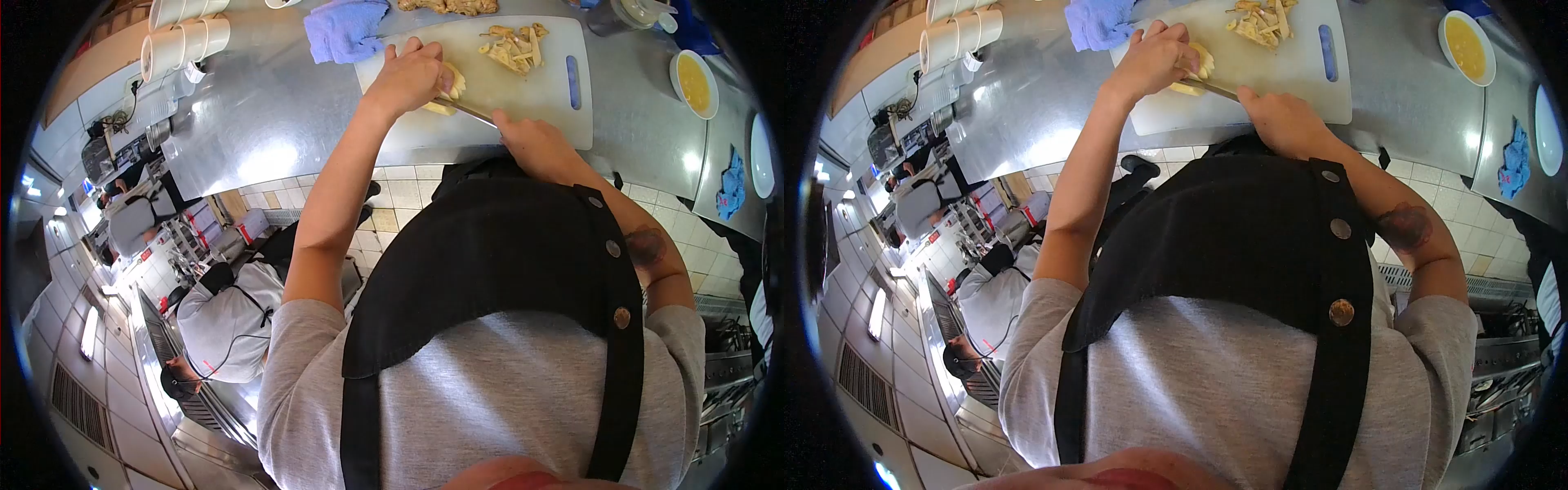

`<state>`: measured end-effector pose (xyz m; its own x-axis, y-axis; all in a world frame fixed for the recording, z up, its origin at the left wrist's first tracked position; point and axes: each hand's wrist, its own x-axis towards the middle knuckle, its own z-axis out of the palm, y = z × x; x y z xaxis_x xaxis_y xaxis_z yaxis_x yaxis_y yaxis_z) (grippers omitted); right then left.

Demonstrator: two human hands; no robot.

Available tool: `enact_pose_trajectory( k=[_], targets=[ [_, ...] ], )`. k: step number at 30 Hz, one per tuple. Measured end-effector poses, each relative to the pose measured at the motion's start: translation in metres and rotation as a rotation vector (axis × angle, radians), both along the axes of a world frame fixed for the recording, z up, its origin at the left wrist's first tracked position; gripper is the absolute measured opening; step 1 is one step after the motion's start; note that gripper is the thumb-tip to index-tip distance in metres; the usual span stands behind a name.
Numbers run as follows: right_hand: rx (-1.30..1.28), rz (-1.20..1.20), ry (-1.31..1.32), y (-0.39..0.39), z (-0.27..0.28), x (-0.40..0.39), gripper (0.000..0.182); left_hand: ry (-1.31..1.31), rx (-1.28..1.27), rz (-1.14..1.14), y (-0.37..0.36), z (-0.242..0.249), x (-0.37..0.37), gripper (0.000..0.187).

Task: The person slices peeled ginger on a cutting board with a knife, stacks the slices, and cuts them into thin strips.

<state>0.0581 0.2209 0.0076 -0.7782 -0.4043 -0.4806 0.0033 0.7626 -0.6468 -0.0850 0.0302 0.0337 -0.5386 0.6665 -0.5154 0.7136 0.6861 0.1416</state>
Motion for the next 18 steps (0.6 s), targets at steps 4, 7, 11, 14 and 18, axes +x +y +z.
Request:
enact_pose_trajectory(
  k=[4, 7, 11, 14, 18],
  targets=[
    [-0.003, -0.009, 0.002, 0.001, 0.000, -0.001, 0.019, 0.023, 0.038, -0.031, 0.001, -0.003, -0.004, 0.007],
    [0.019, -0.004, -0.005, 0.000, 0.001, -0.003, 0.019, 0.092, 0.134, -0.075, -0.003, -0.017, -0.007, 0.005],
    [0.000, -0.001, 0.018, 0.001, -0.001, -0.002, 0.019, 0.145, 0.184, -0.103, -0.004, -0.029, -0.007, 0.006],
    [0.021, 0.004, 0.013, 0.001, -0.001, -0.004, 0.019, 0.196, 0.221, -0.055, -0.002, -0.023, -0.006, 0.006],
    [-0.046, -0.042, 0.056, 0.002, -0.007, -0.002, 0.018, 0.152, 0.215, 0.048, -0.008, -0.029, -0.002, 0.006]
  ],
)
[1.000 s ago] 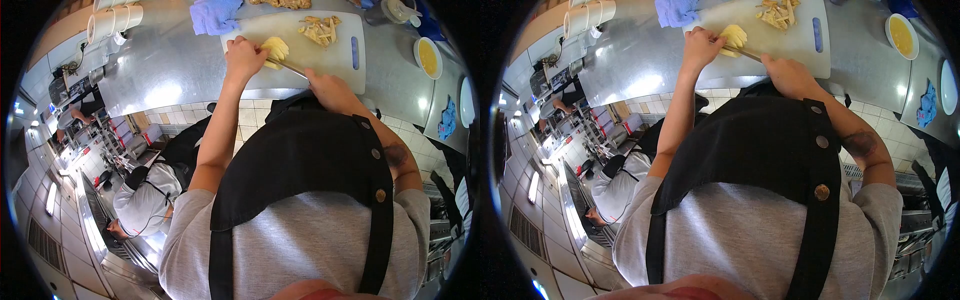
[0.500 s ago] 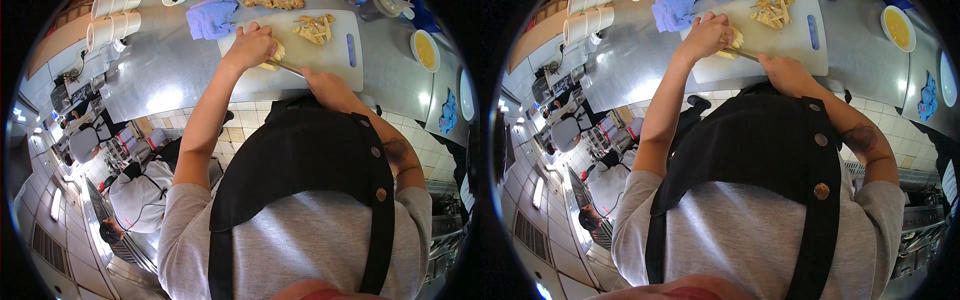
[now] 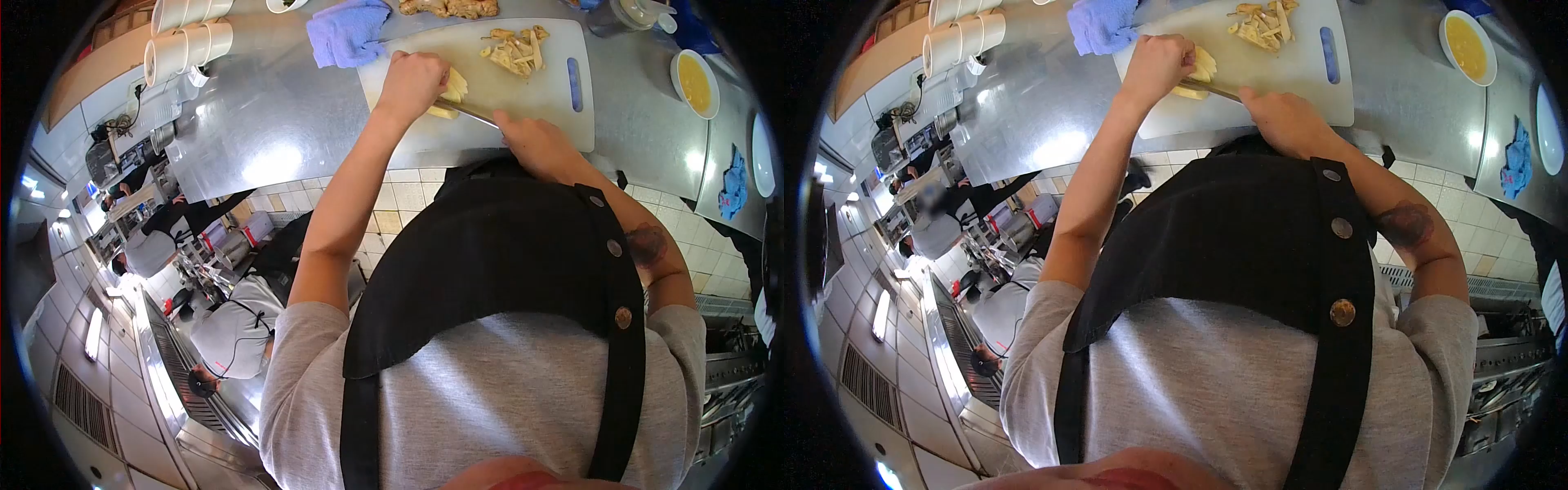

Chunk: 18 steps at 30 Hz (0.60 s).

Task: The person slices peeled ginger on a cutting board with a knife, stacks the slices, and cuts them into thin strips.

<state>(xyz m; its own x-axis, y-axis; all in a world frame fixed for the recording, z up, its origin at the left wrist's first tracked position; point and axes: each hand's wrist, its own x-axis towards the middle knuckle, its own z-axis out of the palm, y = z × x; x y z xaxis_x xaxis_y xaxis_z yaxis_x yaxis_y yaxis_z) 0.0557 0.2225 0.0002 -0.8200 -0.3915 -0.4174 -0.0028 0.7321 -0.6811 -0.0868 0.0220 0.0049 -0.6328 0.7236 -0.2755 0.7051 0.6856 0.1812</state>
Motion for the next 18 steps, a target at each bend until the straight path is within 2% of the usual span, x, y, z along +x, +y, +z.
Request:
enact_pose_trajectory(
  k=[5, 8, 11, 14, 18],
  targets=[
    [0.023, 0.008, 0.010, -0.001, 0.001, 0.000, 0.018, -0.119, 0.060, 0.194, -0.004, -0.007, 0.005, 0.011],
    [0.072, 0.079, -0.070, 0.000, 0.012, -0.005, 0.019, -0.148, 0.195, 0.252, -0.012, -0.002, 0.011, 0.006],
    [0.063, 0.067, -0.057, 0.001, 0.013, -0.004, 0.018, -0.007, 0.444, 0.430, -0.025, 0.010, 0.030, 0.007],
    [0.026, 0.102, -0.022, 0.001, 0.008, -0.003, 0.018, 0.171, 0.534, 0.578, -0.039, 0.012, 0.067, 0.006],
    [0.000, 0.064, -0.075, -0.003, 0.012, -0.005, 0.017, 0.278, 0.722, 0.680, -0.046, -0.001, 0.104, 0.009]
  ],
)
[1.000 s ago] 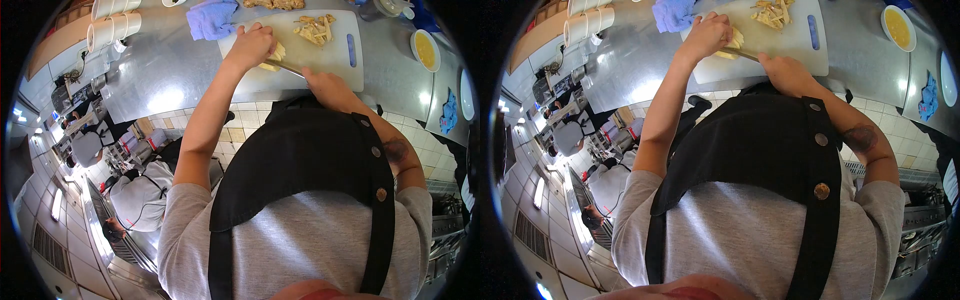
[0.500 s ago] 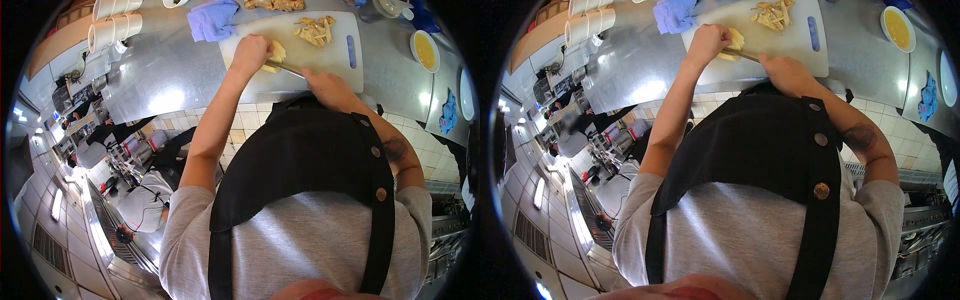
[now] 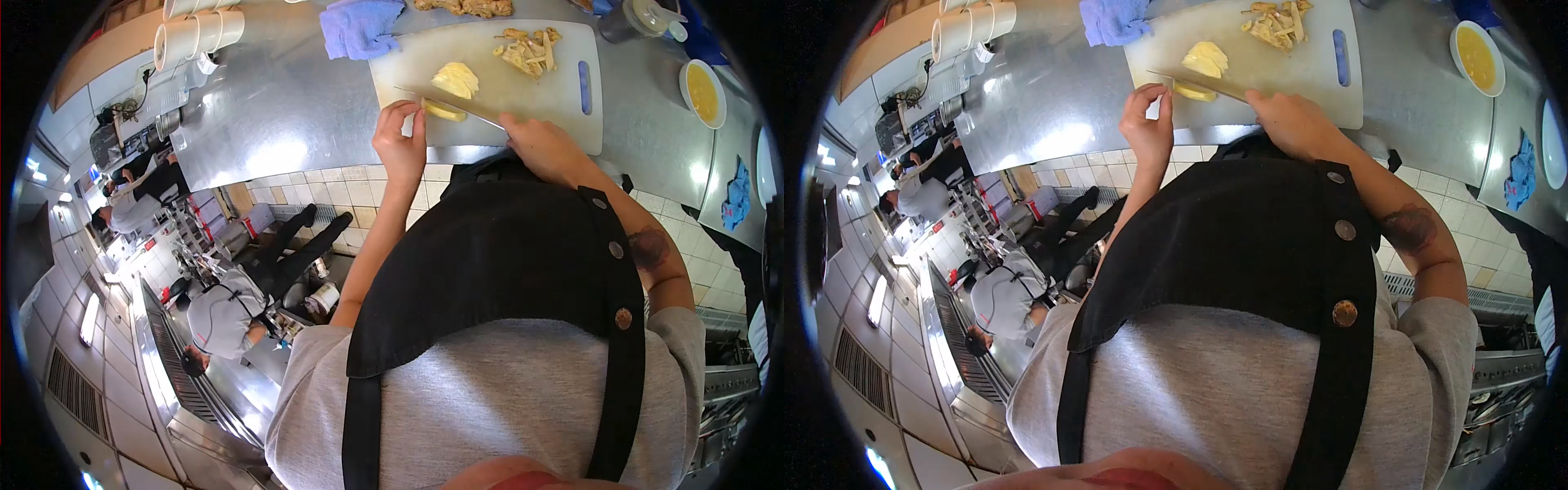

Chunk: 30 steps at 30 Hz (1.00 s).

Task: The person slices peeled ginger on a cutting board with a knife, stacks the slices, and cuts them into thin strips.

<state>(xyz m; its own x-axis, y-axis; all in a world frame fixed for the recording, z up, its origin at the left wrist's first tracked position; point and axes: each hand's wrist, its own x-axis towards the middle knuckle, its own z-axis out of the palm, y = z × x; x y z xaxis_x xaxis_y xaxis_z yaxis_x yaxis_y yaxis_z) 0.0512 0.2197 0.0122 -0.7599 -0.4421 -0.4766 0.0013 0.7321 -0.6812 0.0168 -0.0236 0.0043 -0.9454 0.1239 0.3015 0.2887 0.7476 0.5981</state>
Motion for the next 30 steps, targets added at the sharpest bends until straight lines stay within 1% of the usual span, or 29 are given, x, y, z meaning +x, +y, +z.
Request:
enact_pose_trajectory(
  k=[5, 9, 10, 14, 17, 22, 26, 30],
  targets=[
    [-0.010, -0.006, 0.080, -0.002, -0.015, 0.007, 0.020, -0.038, 0.046, -0.001, 0.005, -0.014, 0.011, 0.010],
    [0.005, -0.008, 0.071, 0.000, 0.000, 0.012, 0.020, -0.076, 0.114, 0.053, 0.005, -0.026, 0.012, 0.009],
    [0.004, 0.000, 0.067, 0.000, 0.006, 0.014, 0.019, -0.081, 0.125, 0.064, 0.005, -0.027, 0.011, 0.008],
    [-0.012, 0.005, 0.006, 0.007, 0.035, 0.021, 0.018, -0.058, 0.025, 0.045, 0.004, -0.023, 0.011, 0.007],
    [0.038, 0.004, -0.042, 0.010, 0.043, 0.023, 0.019, -0.050, 0.016, 0.047, 0.005, -0.022, 0.010, 0.006],
    [0.066, -0.017, -0.055, 0.007, 0.049, 0.022, 0.019, -0.079, 0.069, 0.078, 0.008, -0.021, 0.010, 0.006],
    [0.064, -0.010, -0.085, 0.007, 0.051, 0.019, 0.019, -0.088, 0.060, 0.054, 0.008, -0.018, 0.010, 0.007],
    [0.066, 0.004, -0.107, 0.007, 0.043, 0.017, 0.019, -0.082, 0.067, 0.049, 0.007, -0.021, 0.008, 0.008]
  ],
)
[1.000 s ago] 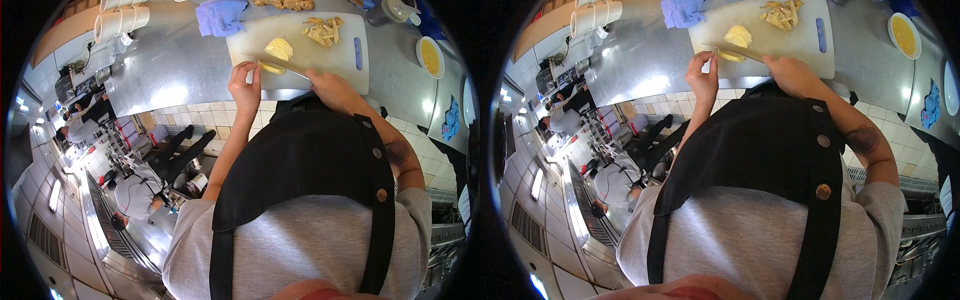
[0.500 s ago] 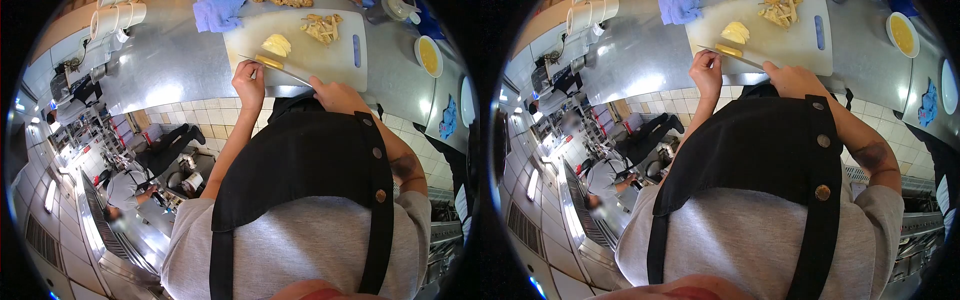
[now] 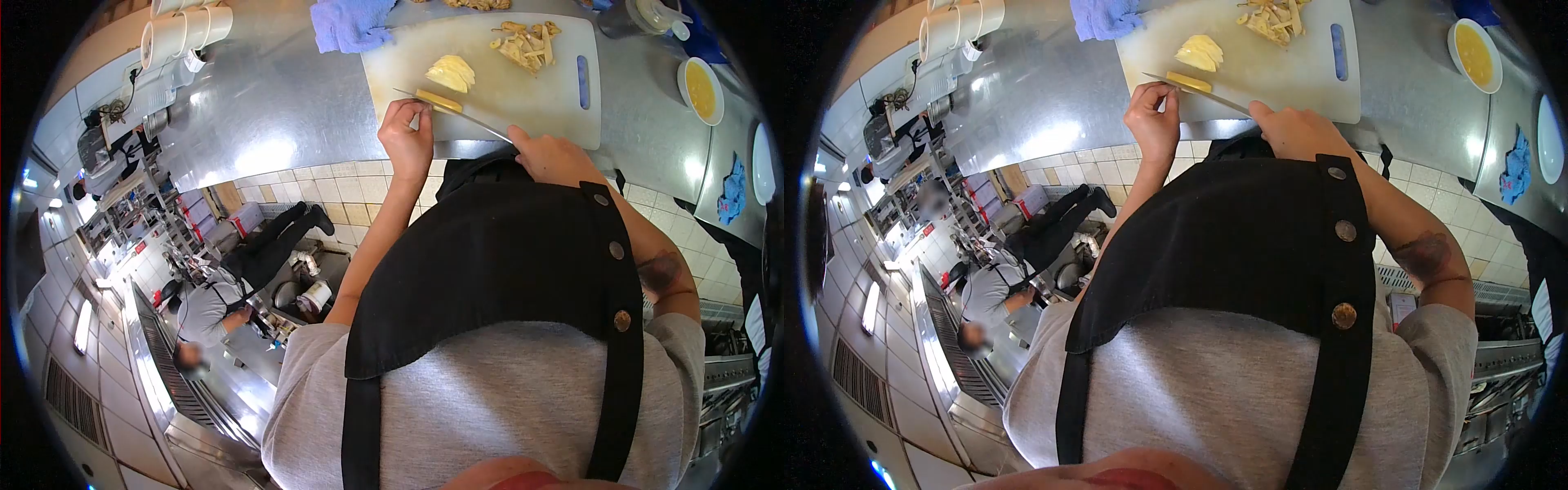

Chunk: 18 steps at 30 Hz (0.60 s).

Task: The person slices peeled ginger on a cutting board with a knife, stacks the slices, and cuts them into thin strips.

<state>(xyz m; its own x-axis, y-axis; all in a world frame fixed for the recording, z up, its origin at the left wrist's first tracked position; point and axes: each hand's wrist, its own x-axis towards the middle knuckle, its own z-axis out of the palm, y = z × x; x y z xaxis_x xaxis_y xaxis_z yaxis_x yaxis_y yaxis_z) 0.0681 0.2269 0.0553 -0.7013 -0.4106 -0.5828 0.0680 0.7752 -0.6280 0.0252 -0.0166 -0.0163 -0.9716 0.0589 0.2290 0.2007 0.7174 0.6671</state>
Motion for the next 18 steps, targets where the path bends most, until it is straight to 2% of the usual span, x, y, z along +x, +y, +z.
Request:
enact_pose_trajectory(
  k=[5, 11, 18],
  targets=[
    [-0.009, -0.002, -0.032, -0.002, -0.003, -0.005, 0.027, 0.014, 0.003, 0.006, -0.001, -0.005, 0.000, 0.008],
    [-0.036, -0.014, -0.007, -0.008, -0.007, -0.006, 0.017, -0.002, 0.004, 0.014, -0.001, -0.005, 0.000, 0.008],
    [-0.085, 0.005, 0.131, -0.029, -0.044, -0.018, 0.018, 0.002, 0.020, 0.001, -0.001, -0.003, 0.001, 0.008]
  ],
)
